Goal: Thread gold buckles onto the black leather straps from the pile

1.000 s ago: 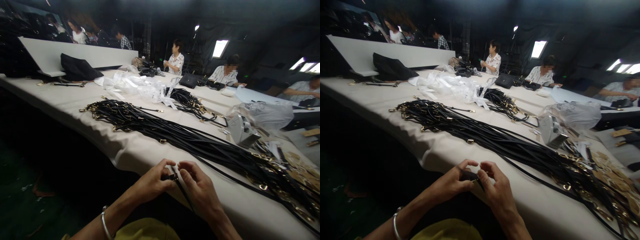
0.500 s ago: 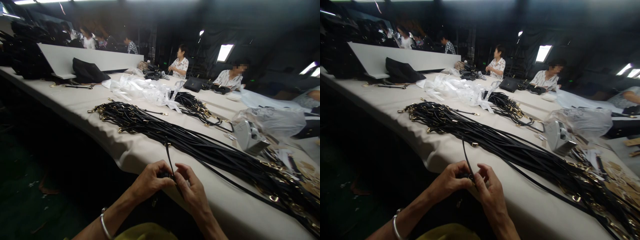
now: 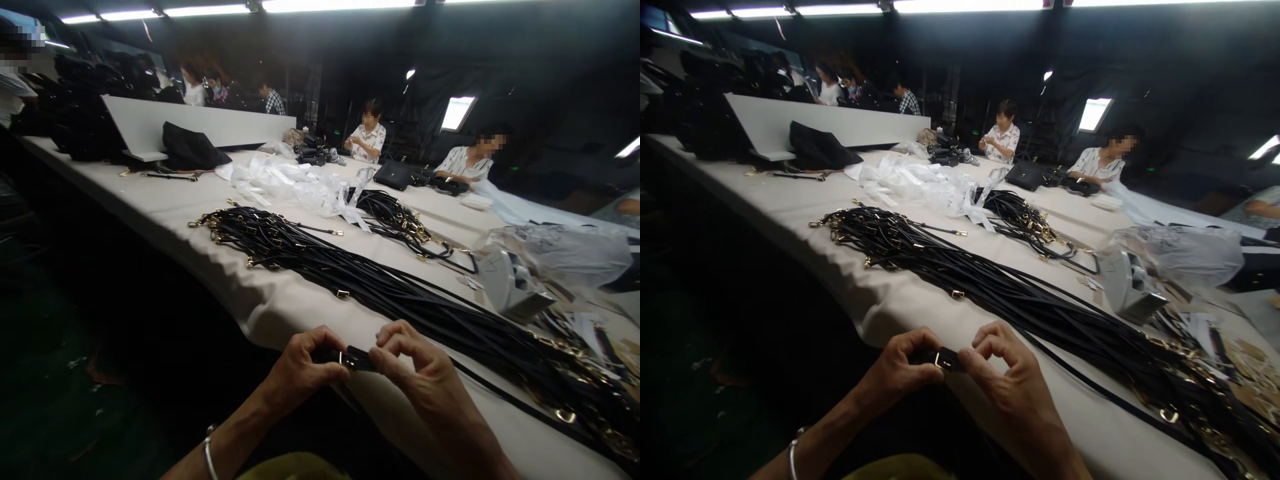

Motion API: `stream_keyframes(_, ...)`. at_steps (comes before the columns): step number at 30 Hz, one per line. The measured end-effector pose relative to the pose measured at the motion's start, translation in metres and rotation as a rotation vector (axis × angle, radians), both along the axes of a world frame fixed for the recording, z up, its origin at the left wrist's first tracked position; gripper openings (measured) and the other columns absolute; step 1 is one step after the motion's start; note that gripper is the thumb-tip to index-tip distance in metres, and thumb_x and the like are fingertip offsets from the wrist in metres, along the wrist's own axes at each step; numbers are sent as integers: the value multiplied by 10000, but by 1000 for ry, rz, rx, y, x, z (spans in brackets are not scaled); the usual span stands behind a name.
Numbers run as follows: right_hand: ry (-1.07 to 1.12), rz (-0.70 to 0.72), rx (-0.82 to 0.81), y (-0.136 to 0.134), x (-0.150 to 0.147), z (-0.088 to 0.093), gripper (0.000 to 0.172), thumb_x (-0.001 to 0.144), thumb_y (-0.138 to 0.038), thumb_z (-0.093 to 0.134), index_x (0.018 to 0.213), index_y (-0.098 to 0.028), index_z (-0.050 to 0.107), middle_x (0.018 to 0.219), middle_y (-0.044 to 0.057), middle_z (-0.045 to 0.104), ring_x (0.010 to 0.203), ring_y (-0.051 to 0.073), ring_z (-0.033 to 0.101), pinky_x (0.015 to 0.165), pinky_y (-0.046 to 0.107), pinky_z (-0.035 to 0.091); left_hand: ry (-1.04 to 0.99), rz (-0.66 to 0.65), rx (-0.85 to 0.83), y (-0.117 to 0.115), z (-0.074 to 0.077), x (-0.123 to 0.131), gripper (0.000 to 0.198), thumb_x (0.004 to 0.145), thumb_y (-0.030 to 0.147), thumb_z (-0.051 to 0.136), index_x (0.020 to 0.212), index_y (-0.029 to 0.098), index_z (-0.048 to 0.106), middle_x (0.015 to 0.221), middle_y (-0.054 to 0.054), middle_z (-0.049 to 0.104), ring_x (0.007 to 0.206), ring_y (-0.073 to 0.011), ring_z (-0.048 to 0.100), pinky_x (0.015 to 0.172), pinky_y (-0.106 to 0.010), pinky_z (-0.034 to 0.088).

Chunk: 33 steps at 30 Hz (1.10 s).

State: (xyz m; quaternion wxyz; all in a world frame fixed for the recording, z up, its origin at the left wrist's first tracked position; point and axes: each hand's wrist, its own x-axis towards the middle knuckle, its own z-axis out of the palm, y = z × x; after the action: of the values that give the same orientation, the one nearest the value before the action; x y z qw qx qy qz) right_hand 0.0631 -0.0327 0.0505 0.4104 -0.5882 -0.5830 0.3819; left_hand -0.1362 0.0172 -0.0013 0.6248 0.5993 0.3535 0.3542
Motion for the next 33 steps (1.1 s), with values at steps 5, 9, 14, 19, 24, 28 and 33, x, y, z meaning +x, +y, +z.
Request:
stream_keyframes(5, -95, 6, -107, -5, 9, -4, 342, 786, -450, 689, 556, -221, 581, 1216, 75, 632, 1165, 314, 546, 1047, 416, 276, -17, -22, 22, 0, -3, -3, 236, 686, 267, 819, 862, 148, 715, 733, 17, 655, 659, -120, 540, 616, -207, 427)
stream_keyframes(9, -35, 22, -148, -1, 1, -5, 356, 789, -450, 696, 545, -217, 583, 1252, 79, 629, 1171, 315, 560, 1051, 427, 295, -15, -46, 39, -2, -2, 1, 239, 694, 280, 816, 881, 154, 735, 769, 1, 689, 699, -139, 571, 664, -225, 437)
stream_keyframes(14, 132, 62, -150, 0, -10, -31, 367, 812, -490, 709, 597, -202, 632, 1244, 94, 620, 1114, 297, 595, 941, 380, 407, 30, 7, 92, -4, -1, 3, 210, 684, 285, 818, 832, 150, 754, 737, -6, 701, 678, -148, 577, 653, -234, 428)
stream_keyframes(19, 280, 48, -162, 1, -15, -44, 366, 847, -505, 680, 659, -196, 618, 1213, 78, 605, 992, 248, 622, 825, 321, 457, -22, -44, 14, 0, -1, -6, 282, 693, 226, 792, 961, 175, 719, 869, -1, 718, 766, -153, 604, 696, -225, 453)
stream_keyframes(24, 84, 36, -100, 4, -18, -29, 329, 861, -458, 651, 650, -206, 629, 1133, 65, 640, 1031, 250, 605, 913, 320, 403, 6, 15, 4, 0, -3, -11, 162, 762, 244, 740, 883, 165, 666, 768, 25, 672, 682, -119, 568, 626, -204, 430)
stream_keyframes(28, 53, 73, -49, 5, -25, -29, 306, 891, -416, 597, 664, -213, 621, 1051, 53, 652, 972, 225, 609, 856, 299, 431, 68, 45, 104, -5, -7, -6, 172, 754, 268, 763, 867, 161, 688, 768, 13, 686, 704, -134, 591, 663, -220, 441)
stream_keyframes(33, 7, 145, -61, 5, -25, -35, 287, 904, -381, 573, 670, -215, 583, 963, 39, 655, 901, 210, 619, 804, 297, 463, 77, 54, 92, -7, -11, -9, 165, 723, 241, 775, 850, 160, 707, 766, 12, 694, 715, -143, 591, 682, -229, 441)
